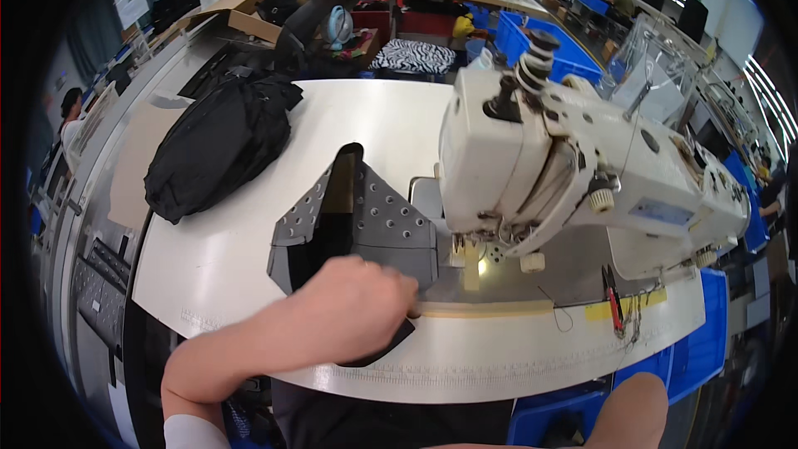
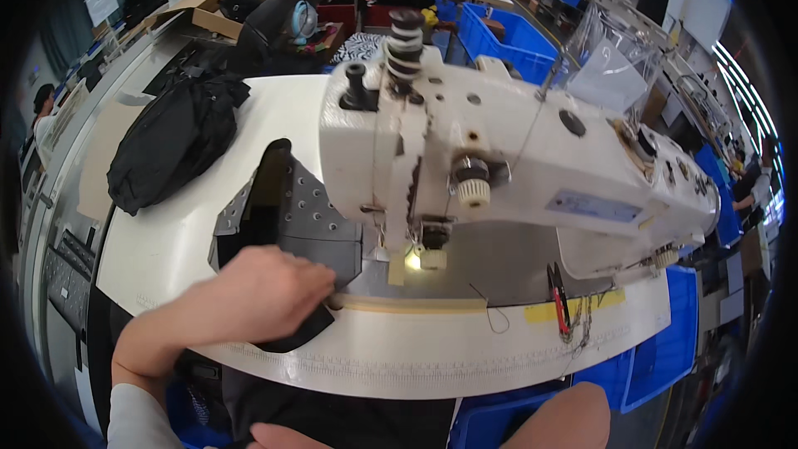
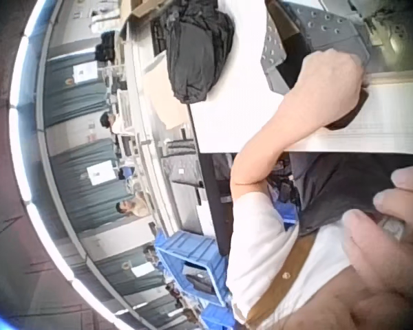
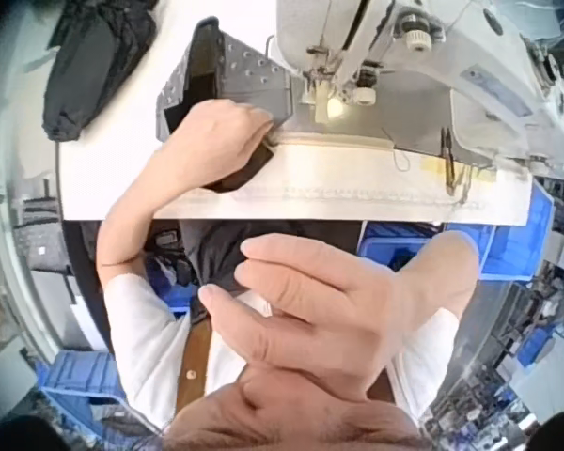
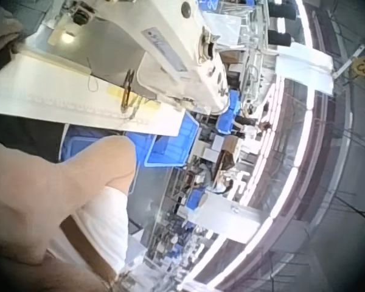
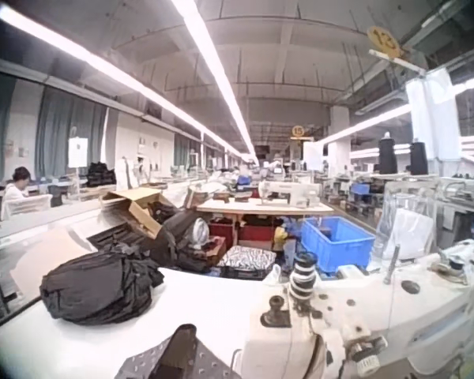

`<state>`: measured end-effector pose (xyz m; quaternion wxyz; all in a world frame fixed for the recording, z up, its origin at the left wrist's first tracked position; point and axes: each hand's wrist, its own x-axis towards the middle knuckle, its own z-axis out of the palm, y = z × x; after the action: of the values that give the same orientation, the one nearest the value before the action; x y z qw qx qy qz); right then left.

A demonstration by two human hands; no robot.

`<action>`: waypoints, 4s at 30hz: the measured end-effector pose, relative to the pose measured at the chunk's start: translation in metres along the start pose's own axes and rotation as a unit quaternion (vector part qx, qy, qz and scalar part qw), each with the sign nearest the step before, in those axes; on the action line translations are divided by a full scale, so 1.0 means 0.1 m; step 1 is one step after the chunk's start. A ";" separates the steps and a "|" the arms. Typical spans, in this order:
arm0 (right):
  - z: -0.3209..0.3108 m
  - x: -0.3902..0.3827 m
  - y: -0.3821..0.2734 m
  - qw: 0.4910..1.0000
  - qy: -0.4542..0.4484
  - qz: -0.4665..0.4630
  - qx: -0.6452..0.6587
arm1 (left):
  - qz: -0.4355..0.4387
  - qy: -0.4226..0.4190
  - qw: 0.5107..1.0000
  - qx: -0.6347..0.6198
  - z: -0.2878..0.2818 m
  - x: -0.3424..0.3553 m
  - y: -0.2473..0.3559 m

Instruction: The person aligns fabric pieces by hand, feeds them through the sewing machine, and then rests their hands while watching a coworker deliver white materials.

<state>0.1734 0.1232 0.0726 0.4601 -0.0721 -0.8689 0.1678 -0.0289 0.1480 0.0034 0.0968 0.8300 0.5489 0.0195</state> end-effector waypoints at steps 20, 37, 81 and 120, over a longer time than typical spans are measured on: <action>1.13 -0.64 0.86 0.958 -0.269 0.007 -0.095 | -0.015 0.151 0.919 0.365 -0.57 -0.49 0.21; 0.40 -0.83 1.13 0.958 -0.259 -0.051 -0.111 | 0.018 0.160 0.987 0.015 0.37 -0.44 -0.03; 0.18 -0.81 1.27 0.987 -0.097 -0.015 -0.125 | -0.172 0.639 0.605 -0.442 -0.32 -0.90 -1.85; 1.18 -0.59 0.75 0.978 -0.007 0.176 0.117 | -0.173 0.581 0.733 -0.308 -0.30 -1.24 -1.80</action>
<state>0.1077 0.1498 -0.0610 0.4224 -0.1681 -0.8205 0.3467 -0.2453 0.1064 0.0089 0.0115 0.4722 0.5967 0.6488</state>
